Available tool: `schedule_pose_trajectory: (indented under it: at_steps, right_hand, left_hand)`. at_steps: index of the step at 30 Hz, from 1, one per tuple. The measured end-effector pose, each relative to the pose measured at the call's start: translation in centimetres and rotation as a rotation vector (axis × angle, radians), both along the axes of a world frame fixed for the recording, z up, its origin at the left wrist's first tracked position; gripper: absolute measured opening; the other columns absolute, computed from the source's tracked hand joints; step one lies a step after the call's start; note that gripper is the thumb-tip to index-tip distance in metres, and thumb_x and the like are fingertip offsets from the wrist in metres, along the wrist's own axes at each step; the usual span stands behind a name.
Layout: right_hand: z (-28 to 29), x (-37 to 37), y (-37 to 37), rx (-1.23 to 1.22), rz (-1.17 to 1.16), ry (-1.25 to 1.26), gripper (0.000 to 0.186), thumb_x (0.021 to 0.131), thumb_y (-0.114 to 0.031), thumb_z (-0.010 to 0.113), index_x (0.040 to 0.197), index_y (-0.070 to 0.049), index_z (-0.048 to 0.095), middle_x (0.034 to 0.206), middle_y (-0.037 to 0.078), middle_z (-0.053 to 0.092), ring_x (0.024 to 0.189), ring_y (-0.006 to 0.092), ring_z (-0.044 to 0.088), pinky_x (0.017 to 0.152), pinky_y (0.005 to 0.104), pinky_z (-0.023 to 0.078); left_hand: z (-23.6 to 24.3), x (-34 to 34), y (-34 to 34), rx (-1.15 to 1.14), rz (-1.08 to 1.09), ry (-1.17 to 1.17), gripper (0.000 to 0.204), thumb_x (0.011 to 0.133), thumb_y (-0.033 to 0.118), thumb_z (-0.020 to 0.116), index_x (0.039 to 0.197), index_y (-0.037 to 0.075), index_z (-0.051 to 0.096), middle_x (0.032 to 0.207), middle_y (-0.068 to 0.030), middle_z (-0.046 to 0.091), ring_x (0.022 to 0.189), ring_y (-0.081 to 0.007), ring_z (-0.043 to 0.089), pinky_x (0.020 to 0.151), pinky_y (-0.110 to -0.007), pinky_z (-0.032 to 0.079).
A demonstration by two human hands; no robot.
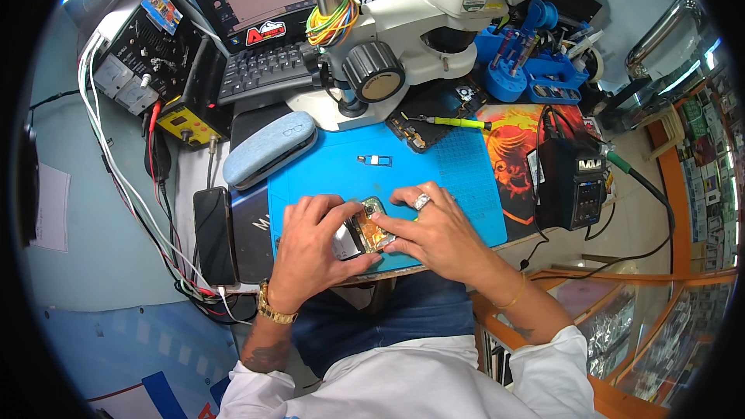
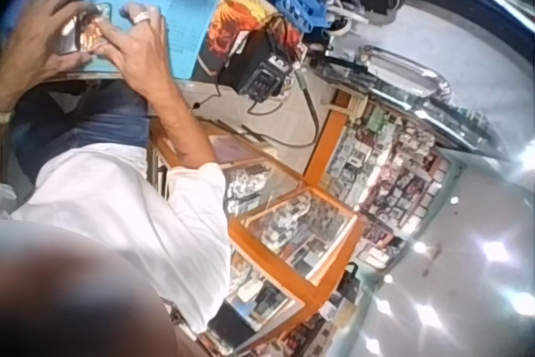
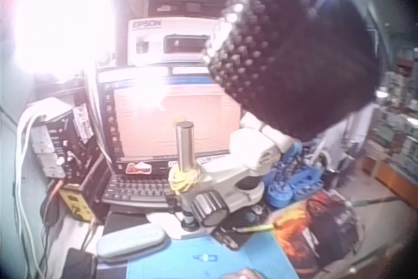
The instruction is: The person works on a disassembled smartphone, using a screwdriver to manipulate internal components and a prying tool to separate the casing. They connect the device to a power source to test it, then continue to pry and adjust the phone's frame and screen assembly.
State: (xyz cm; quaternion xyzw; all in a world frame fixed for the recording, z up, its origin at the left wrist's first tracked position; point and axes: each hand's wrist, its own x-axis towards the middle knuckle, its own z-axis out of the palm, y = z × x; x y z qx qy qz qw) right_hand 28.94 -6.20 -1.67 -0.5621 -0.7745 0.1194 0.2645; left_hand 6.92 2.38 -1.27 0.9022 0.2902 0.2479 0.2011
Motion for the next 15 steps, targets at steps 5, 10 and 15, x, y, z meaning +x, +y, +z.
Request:
schedule_pose_trajectory:
  at_steps: [5,10,15]
  right_hand:
    - [0.00,-0.13,-0.40,0.012,-0.025,-0.013,0.046,0.078,-0.026,0.080,0.123,-0.016,0.073,0.121,0.010,0.061,0.108,0.0296,0.052,0.092,0.0418,0.045]
    - [0.32,-0.14,-0.19,0.039,-0.023,-0.054,0.042,0.081,-0.025,0.078,0.122,-0.017,0.073,0.120,0.009,0.061,0.107,0.0288,0.053,0.091,0.0405,0.046]
    - [-0.01,0.00,0.14,0.064,-0.040,0.035,0.044,0.074,-0.019,0.083,0.117,-0.015,0.075,0.115,0.011,0.063,0.102,0.0298,0.054,0.092,0.0404,0.045]
  left_hand:
    - [0.31,0.12,-0.18,-0.008,0.020,0.001,0.064,0.063,0.040,0.090,0.115,0.010,0.068,0.107,-0.0088,0.062,0.099,-0.0288,0.057,0.087,-0.041,0.042]
    - [0.19,-0.10,0.19,-0.002,0.008,-0.026,0.063,0.064,0.038,0.091,0.115,0.009,0.068,0.109,-0.0095,0.064,0.101,-0.0292,0.059,0.087,-0.041,0.042]
    - [0.14,-0.75,0.50,-0.169,0.011,-0.087,0.061,0.065,0.034,0.091,0.115,0.008,0.068,0.112,-0.0098,0.066,0.104,-0.0289,0.060,0.089,-0.040,0.043]
